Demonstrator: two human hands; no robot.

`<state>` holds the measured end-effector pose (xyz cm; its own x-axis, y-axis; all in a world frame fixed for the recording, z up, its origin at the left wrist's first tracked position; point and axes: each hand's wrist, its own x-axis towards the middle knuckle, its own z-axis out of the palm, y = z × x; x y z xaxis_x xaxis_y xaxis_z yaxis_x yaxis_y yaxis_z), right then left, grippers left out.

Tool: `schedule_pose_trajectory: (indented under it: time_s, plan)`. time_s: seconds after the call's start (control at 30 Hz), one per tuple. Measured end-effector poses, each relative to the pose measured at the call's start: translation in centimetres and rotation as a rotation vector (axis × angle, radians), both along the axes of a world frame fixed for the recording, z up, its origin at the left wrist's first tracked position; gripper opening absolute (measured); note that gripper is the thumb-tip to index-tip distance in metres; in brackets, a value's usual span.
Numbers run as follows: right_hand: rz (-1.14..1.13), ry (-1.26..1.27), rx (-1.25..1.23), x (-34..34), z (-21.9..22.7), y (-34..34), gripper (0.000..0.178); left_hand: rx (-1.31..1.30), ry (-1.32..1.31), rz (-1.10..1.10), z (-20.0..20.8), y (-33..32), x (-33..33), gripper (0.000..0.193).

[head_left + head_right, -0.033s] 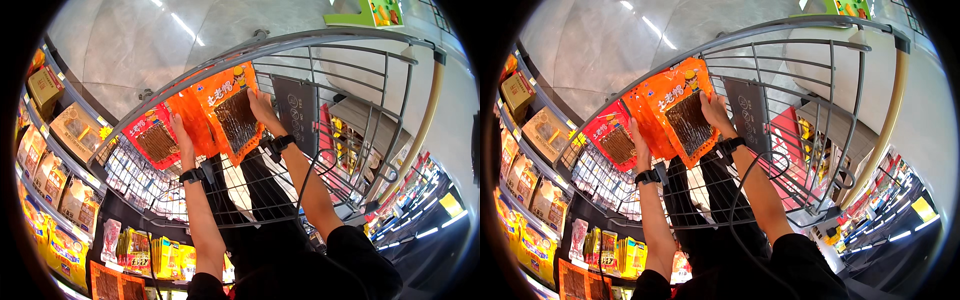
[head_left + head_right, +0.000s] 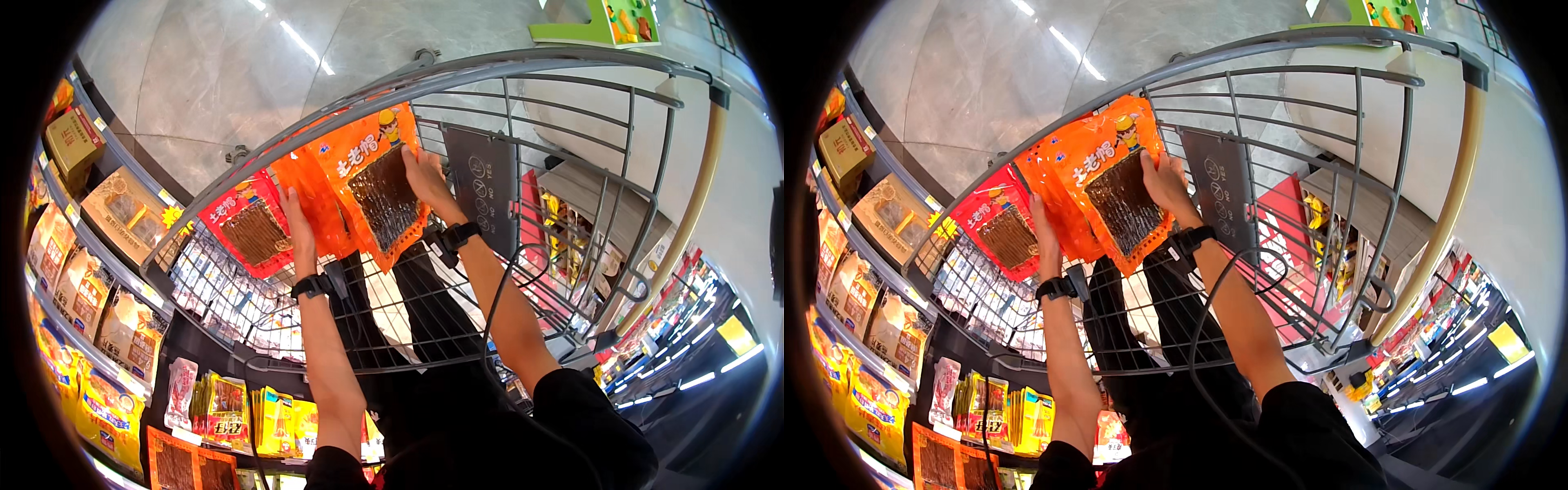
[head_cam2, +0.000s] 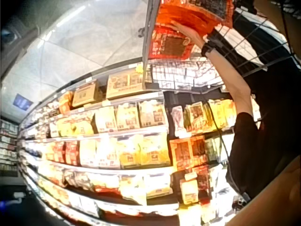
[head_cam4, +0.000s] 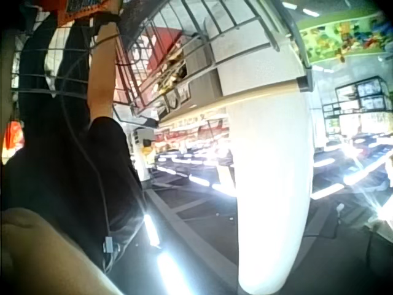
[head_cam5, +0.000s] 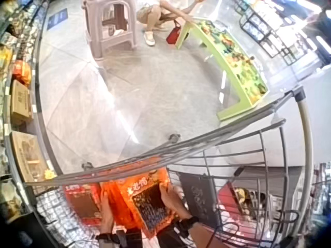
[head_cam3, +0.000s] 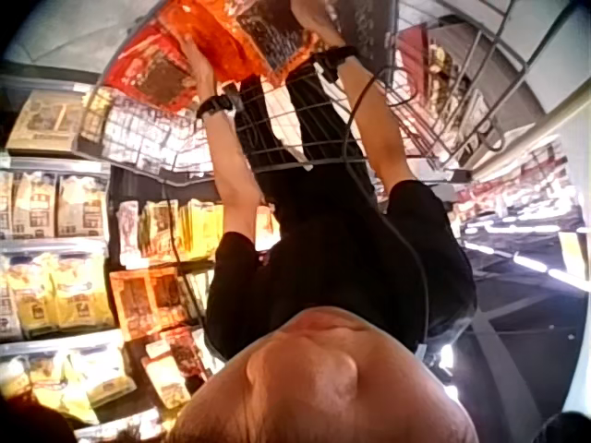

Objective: The person selects multiple bags of snacks from the supermarket shelves and places them into a shopping cart.

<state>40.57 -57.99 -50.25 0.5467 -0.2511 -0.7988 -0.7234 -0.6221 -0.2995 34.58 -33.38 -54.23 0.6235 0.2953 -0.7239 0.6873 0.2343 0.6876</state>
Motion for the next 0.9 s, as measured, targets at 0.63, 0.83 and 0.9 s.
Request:
schedule_pose_trajectory:
  time_s: [0.63, 0.83, 0.9]
  plan:
    - [-0.056, 0.022, 0.194, 1.0, -2.9, 0.9, 0.101, 0.128, 0.148, -0.126, 1.2, 2.0, -1.2, 0.076]
    - [0.004, -0.074, 0.242, 0.0, -3.2, 2.0, 0.1, 0.124, 0.143, -0.152, 1.1, 3.3, -2.1, 0.07]
    - [-0.174, -0.047, 0.366, 0.4, -1.9, 3.1, 0.091, 0.166, 0.102, -0.172, 0.6, 3.6, -2.5, 0.066]
